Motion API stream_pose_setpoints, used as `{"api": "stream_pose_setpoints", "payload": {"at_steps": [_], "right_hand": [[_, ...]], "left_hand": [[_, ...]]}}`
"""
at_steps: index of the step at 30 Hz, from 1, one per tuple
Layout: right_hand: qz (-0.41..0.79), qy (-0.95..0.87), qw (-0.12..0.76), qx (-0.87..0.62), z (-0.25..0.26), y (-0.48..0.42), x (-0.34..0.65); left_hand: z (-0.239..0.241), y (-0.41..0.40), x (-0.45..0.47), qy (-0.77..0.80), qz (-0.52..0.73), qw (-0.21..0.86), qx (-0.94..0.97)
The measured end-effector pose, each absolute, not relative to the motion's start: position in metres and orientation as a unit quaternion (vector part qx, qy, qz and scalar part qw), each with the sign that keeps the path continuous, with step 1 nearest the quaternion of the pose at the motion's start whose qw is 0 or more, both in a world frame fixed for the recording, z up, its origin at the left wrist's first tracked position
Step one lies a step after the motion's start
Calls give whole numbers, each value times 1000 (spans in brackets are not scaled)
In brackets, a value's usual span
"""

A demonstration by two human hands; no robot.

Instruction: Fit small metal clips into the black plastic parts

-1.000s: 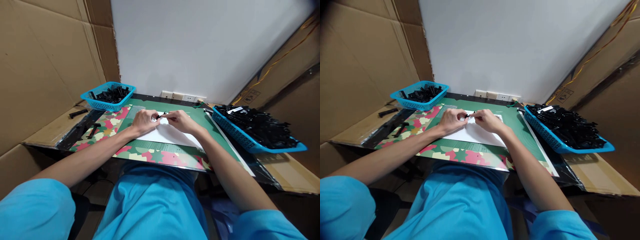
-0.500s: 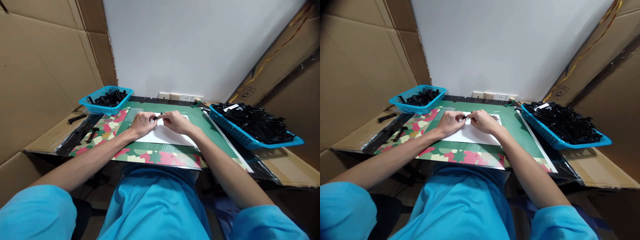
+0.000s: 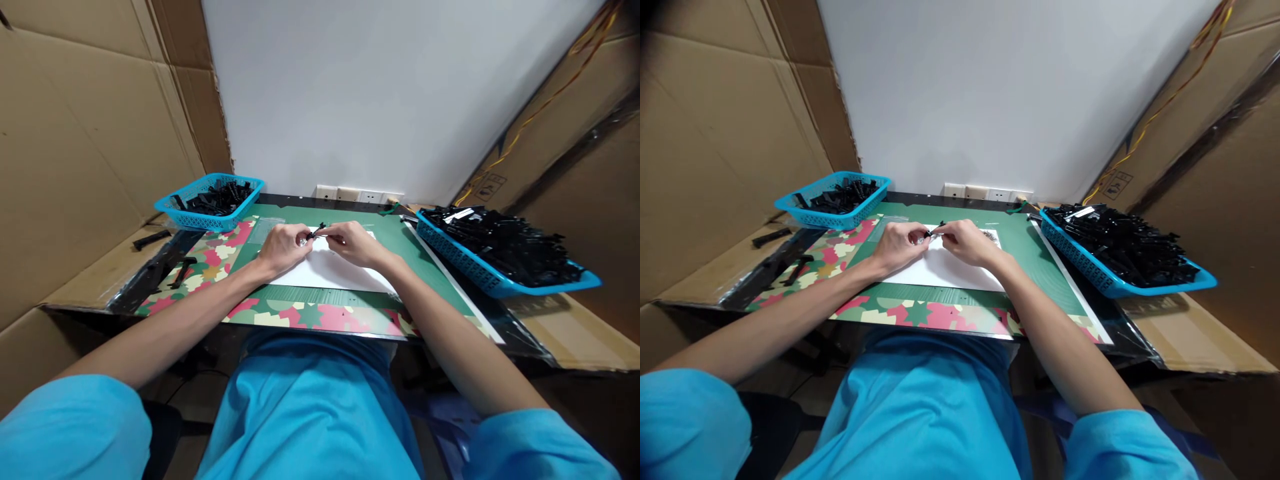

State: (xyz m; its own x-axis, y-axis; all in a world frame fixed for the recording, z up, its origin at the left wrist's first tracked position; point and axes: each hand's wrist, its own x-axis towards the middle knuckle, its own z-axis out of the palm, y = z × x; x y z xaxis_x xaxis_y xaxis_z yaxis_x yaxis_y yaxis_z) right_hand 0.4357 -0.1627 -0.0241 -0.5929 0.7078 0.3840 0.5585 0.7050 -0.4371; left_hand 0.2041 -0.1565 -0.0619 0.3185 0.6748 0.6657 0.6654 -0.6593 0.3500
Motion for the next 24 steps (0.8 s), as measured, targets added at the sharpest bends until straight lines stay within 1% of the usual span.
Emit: {"api": "stream_pose_setpoints", "payload": {"at_steps": [12,19,24], "right_hand": [[143,-889,259,-350,-24,-163,430],[146,-859,293,-395,-18,-154,447],[146,-861,291,-391,-17,-151,453]], "left_hand": [[-63,-160,205,394,374,-51,838],[-62,-160,209,381,354,-15,854],[-64,-158,208,384,341,-4,858]]}}
